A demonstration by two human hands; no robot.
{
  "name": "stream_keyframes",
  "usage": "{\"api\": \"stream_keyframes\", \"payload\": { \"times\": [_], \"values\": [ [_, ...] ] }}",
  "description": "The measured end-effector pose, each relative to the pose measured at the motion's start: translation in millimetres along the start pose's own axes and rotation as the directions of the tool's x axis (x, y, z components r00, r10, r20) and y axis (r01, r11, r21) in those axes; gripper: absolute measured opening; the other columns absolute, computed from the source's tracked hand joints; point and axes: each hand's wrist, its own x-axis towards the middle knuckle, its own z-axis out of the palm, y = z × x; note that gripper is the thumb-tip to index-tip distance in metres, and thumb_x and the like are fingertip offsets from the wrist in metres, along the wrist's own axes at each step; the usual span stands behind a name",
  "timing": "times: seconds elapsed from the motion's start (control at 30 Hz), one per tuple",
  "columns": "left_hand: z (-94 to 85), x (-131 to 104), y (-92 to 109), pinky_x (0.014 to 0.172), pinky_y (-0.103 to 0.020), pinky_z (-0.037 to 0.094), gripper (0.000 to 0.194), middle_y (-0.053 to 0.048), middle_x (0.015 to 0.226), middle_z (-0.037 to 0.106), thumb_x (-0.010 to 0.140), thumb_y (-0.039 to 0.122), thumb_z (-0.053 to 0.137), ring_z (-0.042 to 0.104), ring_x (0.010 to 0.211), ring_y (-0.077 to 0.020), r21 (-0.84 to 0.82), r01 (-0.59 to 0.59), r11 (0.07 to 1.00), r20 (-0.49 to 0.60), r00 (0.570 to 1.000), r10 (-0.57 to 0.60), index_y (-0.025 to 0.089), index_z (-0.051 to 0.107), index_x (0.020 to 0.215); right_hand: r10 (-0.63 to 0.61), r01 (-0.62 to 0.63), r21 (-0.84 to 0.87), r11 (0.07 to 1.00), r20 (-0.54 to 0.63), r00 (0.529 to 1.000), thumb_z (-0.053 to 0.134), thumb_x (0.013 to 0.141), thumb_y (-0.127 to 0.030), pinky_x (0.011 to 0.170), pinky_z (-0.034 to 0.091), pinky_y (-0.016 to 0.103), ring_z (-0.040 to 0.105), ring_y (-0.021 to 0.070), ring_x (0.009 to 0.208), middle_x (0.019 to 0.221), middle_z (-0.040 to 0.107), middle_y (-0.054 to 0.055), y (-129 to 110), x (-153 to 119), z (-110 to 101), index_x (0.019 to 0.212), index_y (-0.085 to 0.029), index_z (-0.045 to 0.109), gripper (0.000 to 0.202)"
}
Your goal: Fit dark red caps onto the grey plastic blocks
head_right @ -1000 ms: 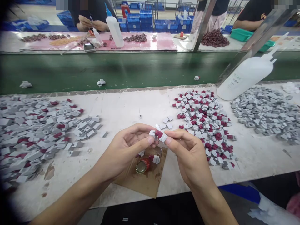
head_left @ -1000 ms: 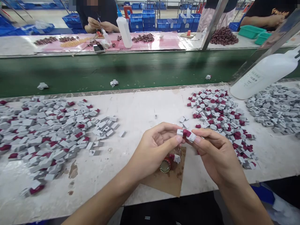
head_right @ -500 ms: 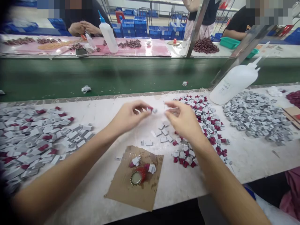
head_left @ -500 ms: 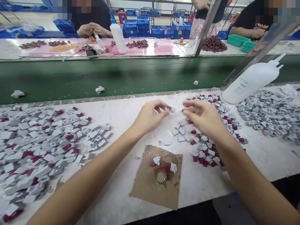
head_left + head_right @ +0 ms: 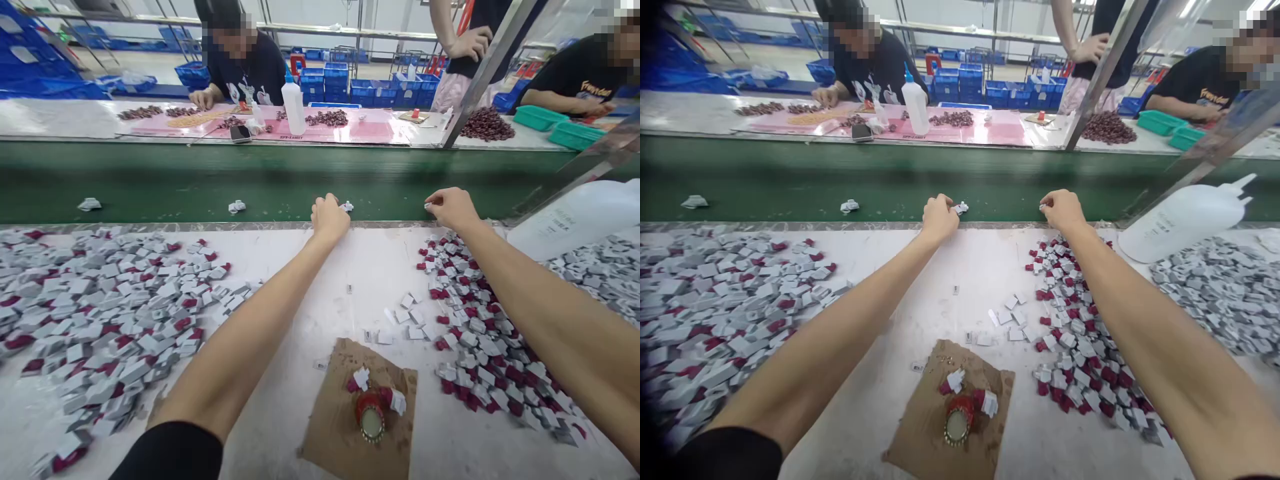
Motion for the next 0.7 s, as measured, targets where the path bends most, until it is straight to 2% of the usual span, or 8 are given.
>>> {"api": "stream_keyframes", "payload": {
  "times": [0.1,0.17,0.27,0.33,0.4,0.5,0.6,0.7],
  "values": [
    [-15.3,-36.6,-2.6,0.121,-0.048,0.048,0.032,-0.018,0.150,0.070,0.106,0.005,0.062,0.063,0.145,-0.0331,-0.090,-0.135,0.987,0.055,0.989,0.141,0.020,0.068,0.134,-0.046,0.035,0.196,0.980,0.054,0.997,0.087,0.102,-0.030,0.097,0.071,0.042,0.085,0.0270,0.104,0.112,0.087,0.012,-13.1,-37.2,9.8,0.112,-0.017,0.085,0.016],
    [-25.6,-65.3,-5.2,0.108,-0.042,0.057,0.031,-0.014,0.140,0.076,0.108,0.013,0.067,0.072,0.130,-0.0277,-0.240,-0.223,0.945,0.146,0.954,0.263,0.021,0.066,0.138,-0.095,0.047,0.362,0.931,0.116,0.989,0.089,0.100,-0.034,0.096,0.073,0.039,0.087,0.0254,0.105,0.113,0.089,0.010,-21.2,-75.1,15.9,0.115,-0.022,0.087,0.020],
    [-37.2,-108.0,-9.3,0.098,-0.039,0.062,0.035,-0.012,0.132,0.078,0.105,0.023,0.075,0.077,0.116,-0.0251,-0.559,-0.280,0.781,0.215,0.860,0.462,0.021,0.067,0.139,-0.145,-0.043,0.691,0.722,0.211,0.967,0.099,0.087,-0.043,0.091,0.073,0.035,0.086,0.0233,0.103,0.111,0.089,0.006,-28.3,-137.2,23.6,0.110,-0.028,0.091,0.029],
    [-42.9,-134.4,-11.1,0.102,-0.039,0.062,0.026,-0.011,0.127,0.080,0.104,0.024,0.076,0.077,0.113,-0.0235,-0.662,-0.272,0.698,0.201,0.833,0.515,0.021,0.071,0.129,-0.144,-0.107,0.797,0.595,0.236,0.961,0.106,0.078,-0.045,0.082,0.072,0.032,0.084,0.0202,0.093,0.107,0.089,0.004,-28.0,-173.5,25.8,0.102,-0.031,0.092,0.031],
    [-48.7,-159.9,-12.7,0.102,-0.038,0.062,0.014,-0.008,0.118,0.081,0.105,0.023,0.076,0.078,0.109,-0.0221,-0.692,-0.233,0.683,0.201,0.846,0.493,0.020,0.074,0.118,-0.128,-0.099,0.787,0.609,0.220,0.967,0.106,0.078,-0.046,0.073,0.070,0.029,0.080,0.0173,0.080,0.100,0.088,0.002,-23.6,-203.6,22.9,0.099,-0.032,0.093,0.029],
    [-59.1,-197.3,-17.2,0.096,-0.036,0.063,0.007,-0.007,0.106,0.082,0.106,0.023,0.075,0.079,0.101,-0.0214,-0.657,-0.158,0.737,0.281,0.856,0.434,0.019,0.077,0.111,-0.219,0.074,0.599,0.797,0.171,0.961,0.099,0.089,-0.044,0.075,0.070,0.029,0.082,0.0203,0.083,0.101,0.088,0.004,-10.9,-241.1,9.3,0.102,-0.035,0.094,0.018],
    [-69.2,-232.4,-24.7,0.092,-0.035,0.063,0.008,-0.007,0.104,0.082,0.107,0.023,0.074,0.078,0.097,-0.0211,-0.590,-0.131,0.796,0.407,0.803,0.434,0.019,0.081,0.110,-0.438,0.349,0.377,0.858,0.181,0.881,0.090,0.098,-0.038,0.088,0.072,0.029,0.085,0.0253,0.104,0.116,0.089,0.005,5.5,-274.1,-5.2,0.105,-0.037,0.094,0.008],
    [-79.4,-261.7,-33.8,0.092,-0.035,0.063,0.009,-0.008,0.105,0.082,0.109,0.023,0.073,0.078,0.100,-0.0223,-0.558,-0.158,0.814,0.455,0.762,0.460,0.020,0.081,0.110,-0.493,0.403,0.336,0.851,0.247,0.834,0.086,0.102,-0.038,0.085,0.073,0.026,0.088,0.0251,0.102,0.117,0.090,0.005,20.2,-303.9,-8.5,0.117,-0.039,0.092,0.017]
  ]
}}
